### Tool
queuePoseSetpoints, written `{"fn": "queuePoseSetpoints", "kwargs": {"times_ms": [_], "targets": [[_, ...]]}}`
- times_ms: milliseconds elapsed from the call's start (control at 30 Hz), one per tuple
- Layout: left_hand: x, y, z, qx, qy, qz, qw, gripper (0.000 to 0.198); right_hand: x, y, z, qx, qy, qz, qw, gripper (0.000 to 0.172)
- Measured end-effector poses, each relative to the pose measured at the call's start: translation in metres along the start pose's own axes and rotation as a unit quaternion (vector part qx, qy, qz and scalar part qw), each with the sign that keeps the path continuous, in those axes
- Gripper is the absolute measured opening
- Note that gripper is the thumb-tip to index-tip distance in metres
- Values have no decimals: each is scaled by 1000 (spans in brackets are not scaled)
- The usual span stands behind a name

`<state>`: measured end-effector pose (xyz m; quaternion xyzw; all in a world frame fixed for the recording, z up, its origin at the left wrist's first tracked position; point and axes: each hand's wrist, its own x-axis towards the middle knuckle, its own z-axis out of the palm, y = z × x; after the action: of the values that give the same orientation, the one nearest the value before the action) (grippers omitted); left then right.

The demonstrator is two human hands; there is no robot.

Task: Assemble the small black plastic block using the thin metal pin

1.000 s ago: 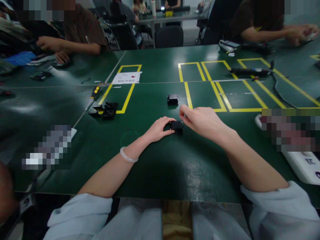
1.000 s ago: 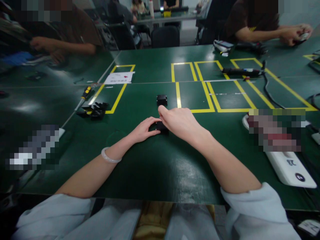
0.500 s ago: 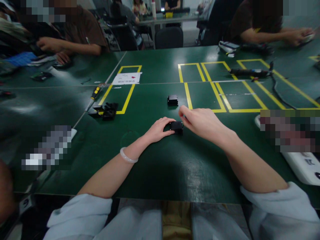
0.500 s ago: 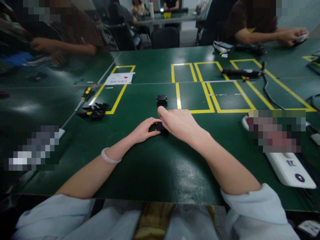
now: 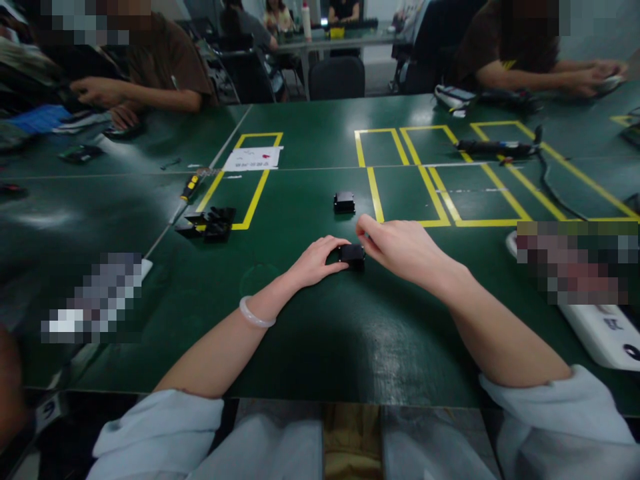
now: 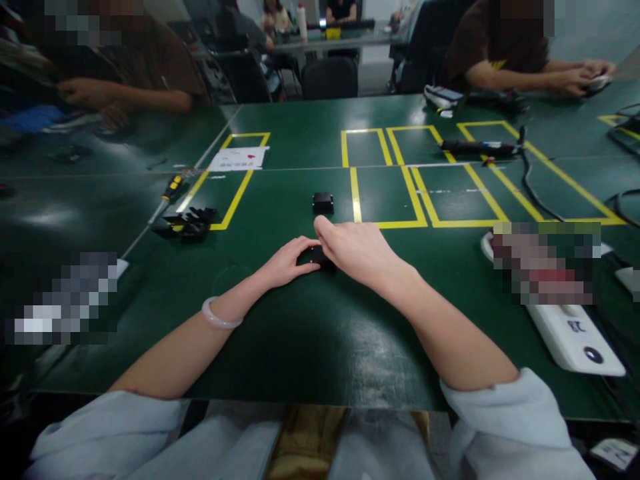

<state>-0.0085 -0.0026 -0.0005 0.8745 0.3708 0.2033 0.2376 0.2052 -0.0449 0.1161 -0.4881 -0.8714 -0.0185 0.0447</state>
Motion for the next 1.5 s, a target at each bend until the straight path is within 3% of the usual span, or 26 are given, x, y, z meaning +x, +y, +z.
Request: {"fn": "queuePoseSetpoints", "kwargs": {"times_ms": [167,367,700,900,1233,1500], "targets": [[0,0,-1,-2,5,3,1000,44,-2,-1,-1,38,4,-10,999,24],[0,-2,1,4,6,1,1000,42,0,-3,1,13,-6,-6,1000,32],[0,-1,2,2,10,4,1000,43,-1,-5,2,30,10,-11,999,23],[0,-4,3,2,7,6,1000,41,2,-5,3,6,-6,-1,1000,36],[0,-2,2,1,9,3,1000,43,0,-2,5,11,15,-3,1000,24],[0,-1,2,3,5,0,1000,42,0,-3,3,-24,9,20,999,33]]}}
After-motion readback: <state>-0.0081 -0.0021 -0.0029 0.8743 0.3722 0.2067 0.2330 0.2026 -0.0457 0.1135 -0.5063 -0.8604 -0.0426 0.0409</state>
